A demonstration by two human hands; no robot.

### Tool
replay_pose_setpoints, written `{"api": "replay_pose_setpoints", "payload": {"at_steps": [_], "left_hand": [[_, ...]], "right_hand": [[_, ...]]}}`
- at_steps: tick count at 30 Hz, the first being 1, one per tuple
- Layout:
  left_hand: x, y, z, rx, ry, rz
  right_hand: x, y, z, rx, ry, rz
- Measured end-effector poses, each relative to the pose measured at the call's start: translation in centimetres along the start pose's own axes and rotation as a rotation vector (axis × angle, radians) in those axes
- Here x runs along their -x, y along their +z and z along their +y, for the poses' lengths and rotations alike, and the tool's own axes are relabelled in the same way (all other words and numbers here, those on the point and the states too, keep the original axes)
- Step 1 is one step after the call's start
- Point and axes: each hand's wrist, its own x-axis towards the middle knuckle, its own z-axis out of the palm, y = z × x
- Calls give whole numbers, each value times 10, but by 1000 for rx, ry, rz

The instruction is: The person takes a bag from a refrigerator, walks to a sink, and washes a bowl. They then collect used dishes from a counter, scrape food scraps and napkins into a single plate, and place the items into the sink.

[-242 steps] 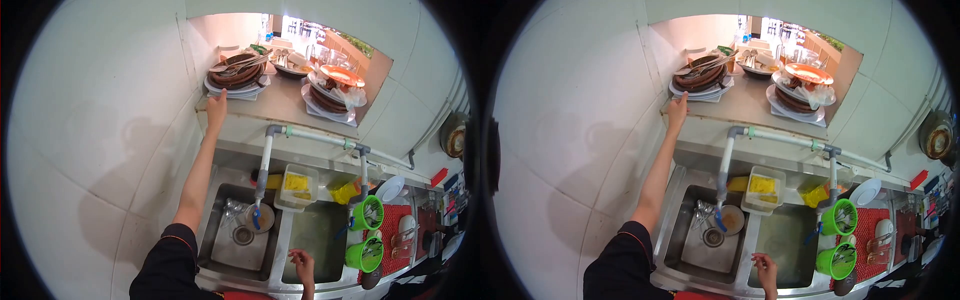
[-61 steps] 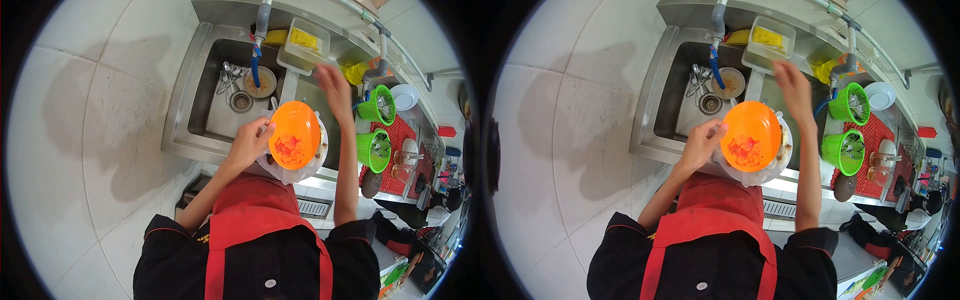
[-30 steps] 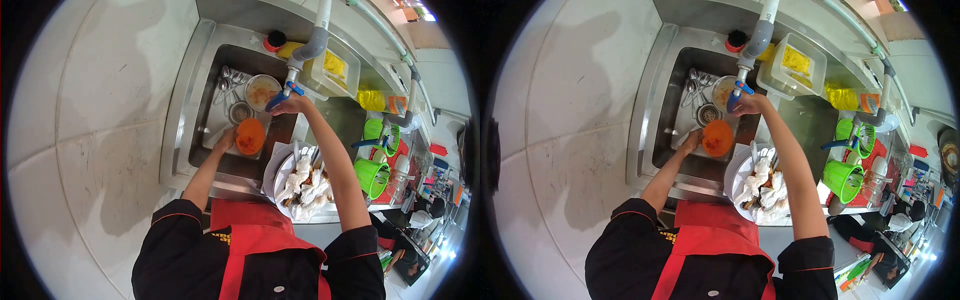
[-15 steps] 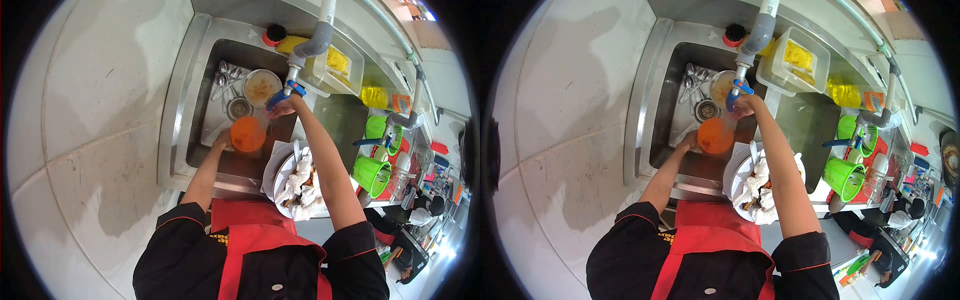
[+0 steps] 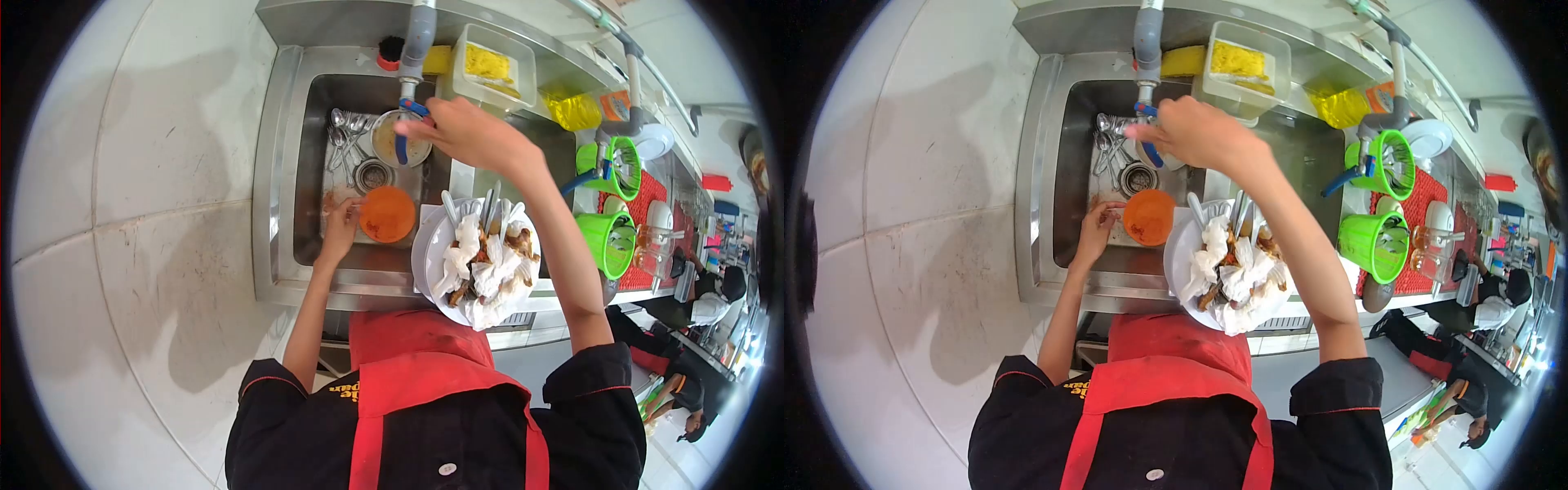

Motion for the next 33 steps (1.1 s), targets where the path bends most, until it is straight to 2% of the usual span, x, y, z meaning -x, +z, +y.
{"api": "replay_pose_setpoints", "payload": {"at_steps": [2, 6, 10, 12, 14, 16, 18, 19, 22, 24, 25, 26, 27, 29, 33], "left_hand": [[14, 10, 26, 20, 11, 9], [36, 32, 68, 43, 98, -11], [46, 48, 96, 96, 82, -75], [49, 56, 106, 0, 170, -98], [53, 61, 111, -75, 218, -122], [57, 63, 114, -135, 225, -146], [57, 66, 112, -132, 204, -121], [57, 67, 110, -130, 191, -107], [56, 70, 111, -181, 172, -70], [58, 72, 122, -244, 118, -59], [58, 74, 126, -275, 93, -55], [56, 76, 125, -256, 79, -48], [53, 78, 121, -237, 61, -42], [52, 80, 117, -234, 39, -35], [45, 81, 109, -230, 30, -53]], "right_hand": [[-2, 14, -2, 146, -12, 204], [-15, 38, 12, 233, -209, 339], [-5, 38, 7, 93, -117, 394], [12, 36, 11, 38, -60, 412], [43, 30, 28, -264, -21, 312], [102, 6, 28, -518, 119, 236], [146, 18, 62, -411, 156, 377], [167, 22, 80, -335, 335, 245], [240, 74, 126, -171, 476, 174], [273, 131, 145, -466, 597, 246], [276, 150, 140, -638, 563, 273], [275, 159, 125, -906, 601, 335], [272, 174, 118, -1025, 634, 464], [270, 182, 106, -990, 684, 574], [267, 201, 112, -833, 631, 700]]}}
